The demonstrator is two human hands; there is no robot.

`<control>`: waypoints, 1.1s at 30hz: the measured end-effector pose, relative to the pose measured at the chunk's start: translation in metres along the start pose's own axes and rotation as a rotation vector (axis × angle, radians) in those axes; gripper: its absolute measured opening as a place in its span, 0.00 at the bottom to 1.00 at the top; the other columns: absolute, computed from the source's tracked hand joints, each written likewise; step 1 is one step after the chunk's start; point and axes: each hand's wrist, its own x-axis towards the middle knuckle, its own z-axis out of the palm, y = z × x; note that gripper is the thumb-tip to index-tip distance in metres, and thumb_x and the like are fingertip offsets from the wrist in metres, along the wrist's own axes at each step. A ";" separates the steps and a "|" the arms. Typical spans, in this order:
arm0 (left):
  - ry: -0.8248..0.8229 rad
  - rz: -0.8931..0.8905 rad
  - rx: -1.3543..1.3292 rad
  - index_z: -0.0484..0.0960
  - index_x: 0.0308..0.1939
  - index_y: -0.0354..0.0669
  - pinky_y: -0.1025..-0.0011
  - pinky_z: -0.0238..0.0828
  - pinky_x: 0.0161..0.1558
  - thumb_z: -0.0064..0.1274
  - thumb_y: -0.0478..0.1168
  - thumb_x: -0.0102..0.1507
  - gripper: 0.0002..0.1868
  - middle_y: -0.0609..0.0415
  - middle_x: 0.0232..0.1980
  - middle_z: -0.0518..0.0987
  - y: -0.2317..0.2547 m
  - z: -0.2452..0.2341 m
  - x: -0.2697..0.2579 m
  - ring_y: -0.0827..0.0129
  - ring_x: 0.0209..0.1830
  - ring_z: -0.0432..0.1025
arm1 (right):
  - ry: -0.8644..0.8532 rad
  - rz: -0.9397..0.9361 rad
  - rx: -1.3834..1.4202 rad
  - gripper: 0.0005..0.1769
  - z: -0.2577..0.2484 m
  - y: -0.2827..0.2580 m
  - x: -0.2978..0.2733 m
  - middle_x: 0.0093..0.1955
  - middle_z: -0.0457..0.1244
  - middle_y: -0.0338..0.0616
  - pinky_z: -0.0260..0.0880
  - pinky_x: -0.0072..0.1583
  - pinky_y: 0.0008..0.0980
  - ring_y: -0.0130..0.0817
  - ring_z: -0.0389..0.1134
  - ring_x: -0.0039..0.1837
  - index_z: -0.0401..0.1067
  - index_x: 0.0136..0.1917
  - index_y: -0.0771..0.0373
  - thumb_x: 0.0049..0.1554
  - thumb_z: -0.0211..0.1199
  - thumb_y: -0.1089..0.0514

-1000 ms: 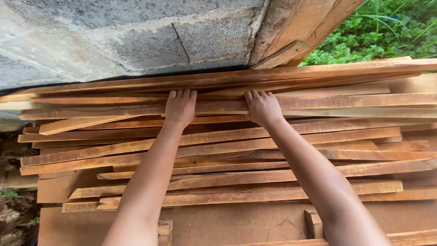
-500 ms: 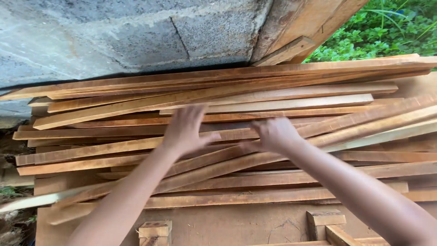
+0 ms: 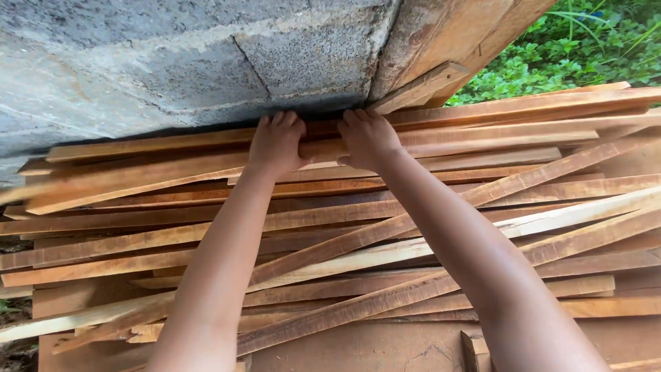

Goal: Sorting and arranging thin wooden planks on a workbench in a workshop.

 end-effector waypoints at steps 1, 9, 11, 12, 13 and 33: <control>0.018 0.040 -0.008 0.68 0.56 0.51 0.56 0.63 0.56 0.58 0.75 0.44 0.47 0.54 0.62 0.69 0.007 0.000 -0.008 0.56 0.64 0.63 | -0.020 -0.032 0.042 0.47 -0.001 -0.003 -0.002 0.57 0.62 0.43 0.66 0.63 0.37 0.43 0.65 0.62 0.71 0.60 0.58 0.37 0.73 0.27; -0.154 -0.029 -0.016 0.70 0.65 0.47 0.51 0.59 0.61 0.60 0.76 0.40 0.57 0.49 0.63 0.73 0.016 0.002 0.006 0.52 0.67 0.64 | -0.219 0.069 0.092 0.55 0.018 -0.014 0.013 0.60 0.63 0.48 0.66 0.62 0.43 0.47 0.63 0.65 0.62 0.67 0.58 0.36 0.67 0.23; -0.183 -0.030 -0.027 0.70 0.65 0.47 0.51 0.59 0.61 0.59 0.77 0.39 0.58 0.48 0.62 0.74 0.019 -0.002 0.012 0.52 0.66 0.65 | -0.214 0.067 0.028 0.55 0.035 -0.008 0.019 0.59 0.63 0.43 0.66 0.62 0.42 0.44 0.62 0.65 0.69 0.61 0.54 0.32 0.63 0.16; -0.177 -0.024 -0.076 0.70 0.66 0.45 0.50 0.60 0.61 0.60 0.75 0.42 0.57 0.45 0.62 0.74 0.018 -0.007 0.013 0.49 0.66 0.66 | -0.215 0.091 0.112 0.50 0.038 -0.005 0.020 0.56 0.65 0.44 0.68 0.59 0.42 0.44 0.65 0.62 0.69 0.60 0.55 0.34 0.65 0.22; -0.192 -0.018 -0.133 0.69 0.67 0.42 0.49 0.62 0.61 0.61 0.72 0.45 0.55 0.42 0.63 0.75 0.022 -0.004 0.003 0.46 0.66 0.66 | -0.234 0.111 0.208 0.45 0.045 -0.011 0.012 0.52 0.66 0.44 0.70 0.57 0.42 0.44 0.68 0.60 0.68 0.59 0.57 0.36 0.67 0.28; -0.330 0.029 -0.194 0.64 0.75 0.43 0.43 0.58 0.67 0.58 0.61 0.55 0.49 0.42 0.69 0.72 0.030 -0.055 -0.034 0.44 0.70 0.65 | -0.470 -0.046 0.083 0.47 -0.008 -0.019 0.014 0.57 0.67 0.49 0.71 0.60 0.46 0.51 0.71 0.61 0.65 0.68 0.61 0.41 0.63 0.34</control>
